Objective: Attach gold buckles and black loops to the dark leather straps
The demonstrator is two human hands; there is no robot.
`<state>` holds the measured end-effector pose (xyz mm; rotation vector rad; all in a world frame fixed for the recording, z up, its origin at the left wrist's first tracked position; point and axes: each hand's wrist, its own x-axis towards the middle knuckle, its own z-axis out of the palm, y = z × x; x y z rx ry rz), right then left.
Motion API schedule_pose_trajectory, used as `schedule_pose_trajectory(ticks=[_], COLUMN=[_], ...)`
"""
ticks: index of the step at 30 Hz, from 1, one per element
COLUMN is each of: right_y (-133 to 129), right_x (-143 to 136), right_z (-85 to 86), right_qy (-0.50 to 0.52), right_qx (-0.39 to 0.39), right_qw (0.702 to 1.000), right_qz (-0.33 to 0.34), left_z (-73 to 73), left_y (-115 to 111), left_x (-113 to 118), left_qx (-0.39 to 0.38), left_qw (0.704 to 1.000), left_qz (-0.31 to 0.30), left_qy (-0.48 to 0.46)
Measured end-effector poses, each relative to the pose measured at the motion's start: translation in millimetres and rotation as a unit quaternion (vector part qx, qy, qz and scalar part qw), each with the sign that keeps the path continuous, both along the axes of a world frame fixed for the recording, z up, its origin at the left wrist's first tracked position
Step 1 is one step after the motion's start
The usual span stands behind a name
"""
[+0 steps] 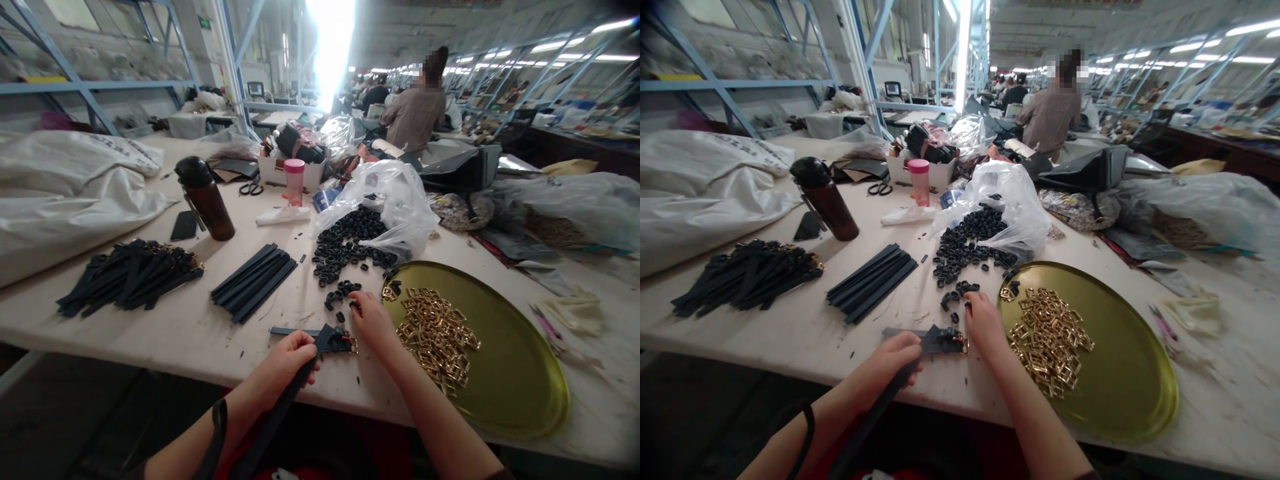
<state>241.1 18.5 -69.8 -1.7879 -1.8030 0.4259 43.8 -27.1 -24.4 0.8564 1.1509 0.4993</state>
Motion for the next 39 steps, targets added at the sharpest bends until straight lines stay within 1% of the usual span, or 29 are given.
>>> schedule_pose_trajectory(ticks=[2,3,4,5,7,9,10,12,14,16,19,21,22,23,24,25,29,32,34,35,36,37,39], right_y=[-12,-18,-25,-32,-44,-53,-57,-62,-66,-70,-73,-75,-76,-76,-77,-78,-82,-87,-89,-90,-91,-91,-89], right_x=[5,6,6,6,2,-3,-5,-10,-14,-18,-23,-26,-26,-27,-27,-27,-27,-31,-34,-35,-35,-34,-29], right_z=[3.6,5.8,7.9,9.8,12.7,13.9,14.0,14.0,14.4,15.7,18.0,18.8,19.1,19.3,19.5,19.7,20.5,17.9,14.3,12.5,11.1,10.3,10.8], right_qy=[0.039,0.093,0.169,0.260,0.431,0.530,0.561,0.604,0.627,0.644,0.677,0.701,0.706,0.704,0.694,0.677,0.567,0.496,0.448,0.425,0.409,0.404,0.429], right_qx=[-0.004,-0.016,-0.036,-0.060,-0.103,-0.120,-0.121,-0.119,-0.120,-0.121,-0.118,-0.117,-0.116,-0.115,-0.113,-0.108,-0.080,-0.052,-0.029,-0.021,-0.020,-0.024,-0.044], right_qw=[0.999,0.996,0.985,0.964,0.896,0.837,0.816,0.784,0.766,0.751,0.721,0.699,0.694,0.696,0.707,0.725,0.818,0.866,0.894,0.905,0.912,0.914,0.902], right_qz=[-0.004,-0.008,-0.012,-0.017,-0.035,-0.058,-0.068,-0.079,-0.077,-0.076,-0.086,-0.087,-0.084,-0.079,-0.073,-0.068,-0.042,-0.021,0.000,0.013,0.023,0.028,0.014], left_z=[1.5,2.7,4.0,5.3,6.9,6.1,4.7,0.9,-1.8,-1.1,5.3,9.0,9.8,9.7,9.2,8.4,8.3,11.7,12.9,13.0,12.9,12.9,13.4], left_y=[-1,-2,-3,-3,-5,-7,-8,-9,-8,-5,1,4,4,4,4,3,-2,-5,-7,-7,-8,-8,-9], left_x=[1,2,3,4,4,4,4,2,1,1,6,11,14,16,18,19,19,19,20,20,20,20,16], left_qx=[-0.028,-0.045,-0.060,-0.074,-0.096,-0.113,-0.120,-0.137,-0.143,-0.130,-0.059,0.010,0.046,0.079,0.110,0.141,0.244,0.300,0.342,0.355,0.357,0.346,0.276], left_qw=[0.999,0.998,0.996,0.993,0.987,0.979,0.977,0.974,0.976,0.979,0.989,0.993,0.993,0.991,0.987,0.983,0.948,0.913,0.888,0.879,0.876,0.881,0.908], left_qz=[0.001,0.000,-0.003,-0.009,-0.021,-0.027,-0.026,-0.021,-0.024,-0.036,-0.054,-0.074,-0.085,-0.097,-0.110,-0.121,-0.171,-0.215,-0.228,-0.232,-0.236,-0.244,-0.271], left_qy=[-0.030,-0.048,-0.067,-0.086,-0.129,-0.167,-0.177,-0.179,-0.165,-0.151,-0.122,-0.088,-0.067,-0.047,-0.026,-0.002,0.114,0.173,0.205,0.217,0.221,0.214,0.162])
